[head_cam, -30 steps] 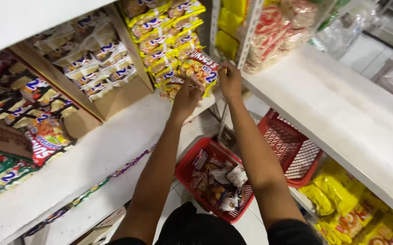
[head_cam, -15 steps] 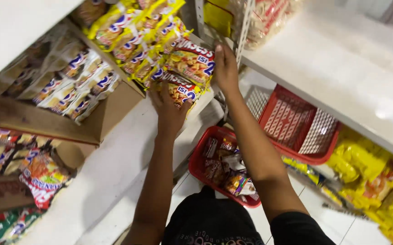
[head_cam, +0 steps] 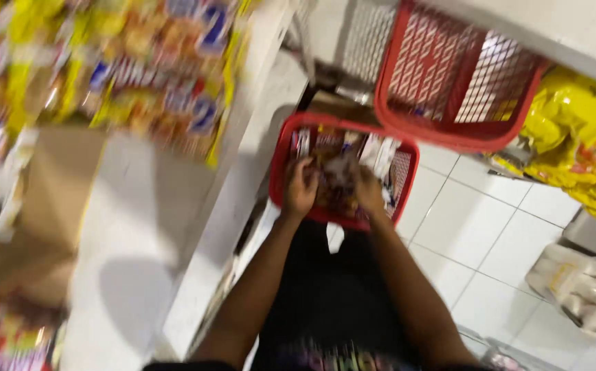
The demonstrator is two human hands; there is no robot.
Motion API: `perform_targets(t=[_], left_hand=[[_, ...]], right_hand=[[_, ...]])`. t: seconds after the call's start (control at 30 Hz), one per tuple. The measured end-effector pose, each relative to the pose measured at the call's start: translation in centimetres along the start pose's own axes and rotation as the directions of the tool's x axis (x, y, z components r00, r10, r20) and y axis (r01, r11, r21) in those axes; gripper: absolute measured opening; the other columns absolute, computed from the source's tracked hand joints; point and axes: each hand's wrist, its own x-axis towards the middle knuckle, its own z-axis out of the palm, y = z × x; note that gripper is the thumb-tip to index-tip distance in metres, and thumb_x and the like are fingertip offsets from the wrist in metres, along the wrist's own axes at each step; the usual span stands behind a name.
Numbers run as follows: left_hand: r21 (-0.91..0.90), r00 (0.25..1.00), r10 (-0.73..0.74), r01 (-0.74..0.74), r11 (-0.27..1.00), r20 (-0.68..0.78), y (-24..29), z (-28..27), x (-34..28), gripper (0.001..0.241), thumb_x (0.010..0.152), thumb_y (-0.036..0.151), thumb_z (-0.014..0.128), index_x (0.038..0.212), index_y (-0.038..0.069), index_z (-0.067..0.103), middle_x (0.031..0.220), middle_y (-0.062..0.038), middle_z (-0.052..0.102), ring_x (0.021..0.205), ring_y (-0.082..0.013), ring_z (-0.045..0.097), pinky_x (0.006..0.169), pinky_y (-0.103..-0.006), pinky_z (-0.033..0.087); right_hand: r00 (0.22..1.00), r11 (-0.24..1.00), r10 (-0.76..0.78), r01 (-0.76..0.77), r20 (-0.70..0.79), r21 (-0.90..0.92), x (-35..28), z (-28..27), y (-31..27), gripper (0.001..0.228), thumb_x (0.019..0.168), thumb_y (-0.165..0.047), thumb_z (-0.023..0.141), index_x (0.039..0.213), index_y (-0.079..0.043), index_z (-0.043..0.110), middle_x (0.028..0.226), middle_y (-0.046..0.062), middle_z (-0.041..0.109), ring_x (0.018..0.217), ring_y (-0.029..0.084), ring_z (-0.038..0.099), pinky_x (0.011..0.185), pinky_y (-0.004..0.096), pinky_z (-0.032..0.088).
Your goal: The person takes packets of instant noodles and seasoning from a red basket and places them onto grocery store shelves, organizing them by brand and type.
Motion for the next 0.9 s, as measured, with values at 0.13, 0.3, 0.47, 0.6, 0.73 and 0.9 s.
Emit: perform_targets(t=[0.13, 0.3, 0.47, 0.6, 0.73, 0.9], left_hand=[[-0.028, 0.963, -0.227, 0.234, 0.972, 0.146, -12.2, 5.4, -1.9, 0.032, 0.098, 0.015, 0.066, 0.128, 0.003, 0.061, 0.118, -0.019, 0.068, 0.112, -0.0347, 0.067, 0.098, -0.0432, 0.054], [0.566, 0.977, 0.213, -0.162, 0.808, -0.024, -21.0, 12.5, 3.7, 0.043, 0.083, 0.019, 0.073, 0.122, 0.005, 0.063, 0.123, -0.026, 0.065, 0.119, -0.046, 0.058, 0.097, -0.0486, 0.049], [0.313, 0.998, -0.019, 0.002, 0.95, 0.053, -26.3, 16.8, 6.0, 0.029, 0.082, 0.006, 0.068, 0.109, 0.005, 0.06, 0.109, -0.021, 0.063, 0.105, -0.04, 0.058, 0.089, -0.0455, 0.048], [0.176, 0.992, -0.122, 0.119, 0.977, 0.009, -27.5, 17.5, 6.3, 0.021, 0.081, -0.005, 0.064, 0.099, 0.004, 0.057, 0.097, -0.017, 0.061, 0.094, -0.0352, 0.058, 0.082, -0.0429, 0.048], [0.072, 0.996, -0.073, 0.077, 0.994, -0.055, -21.9, 15.0, 5.8, 0.021, 0.08, -0.015, 0.059, 0.089, 0.003, 0.055, 0.086, -0.014, 0.059, 0.083, -0.0304, 0.058, 0.076, -0.0404, 0.048], [0.233, 0.966, 0.225, -0.192, 0.953, -0.128, -5.5, 7.7, 4.0, 0.021, 0.082, -0.01, 0.059, 0.096, 0.004, 0.053, 0.114, -0.022, 0.063, 0.109, -0.0423, 0.059, 0.093, -0.0473, 0.047]], right_hand=[[0.973, 0.871, 0.226, -0.225, 0.051, 0.436, -3.7, 1.3, 4.2, 0.036, 0.105, -0.033, 0.06, 0.128, -0.005, 0.062, 0.102, 0.005, 0.067, 0.071, 0.014, 0.057, 0.061, 0.031, 0.049], [0.921, 0.829, 0.379, -0.379, 0.084, 0.411, -2.9, -0.2, -2.3, 0.035, 0.104, -0.028, 0.057, 0.131, -0.006, 0.06, 0.1, 0.008, 0.068, 0.063, 0.015, 0.063, 0.052, 0.027, 0.052], [0.989, 0.942, 0.145, -0.148, 0.033, 0.301, -2.0, -1.9, -3.9, 0.034, 0.109, -0.025, 0.055, 0.132, 0.0, 0.063, 0.123, 0.011, 0.071, 0.106, 0.019, 0.07, 0.094, 0.032, 0.055], [0.966, 0.916, 0.253, -0.257, 0.054, 0.308, -2.8, -3.0, -3.3, 0.034, 0.106, -0.025, 0.054, 0.128, -0.001, 0.064, 0.119, 0.013, 0.074, 0.112, 0.02, 0.07, 0.1, 0.033, 0.052], [0.96, 0.905, 0.261, -0.279, 0.098, 0.321, -4.0, -4.0, -2.6, 0.033, 0.105, -0.025, 0.053, 0.127, -0.002, 0.064, 0.119, 0.009, 0.074, 0.109, 0.019, 0.07, 0.096, 0.033, 0.053], [0.975, 0.924, 0.175, -0.21, 0.137, 0.32, -4.4, -5.5, -0.6, 0.031, 0.105, -0.019, 0.058, 0.13, -0.001, 0.064, 0.107, 0.007, 0.07, 0.101, 0.02, 0.066, 0.094, 0.035, 0.054]])
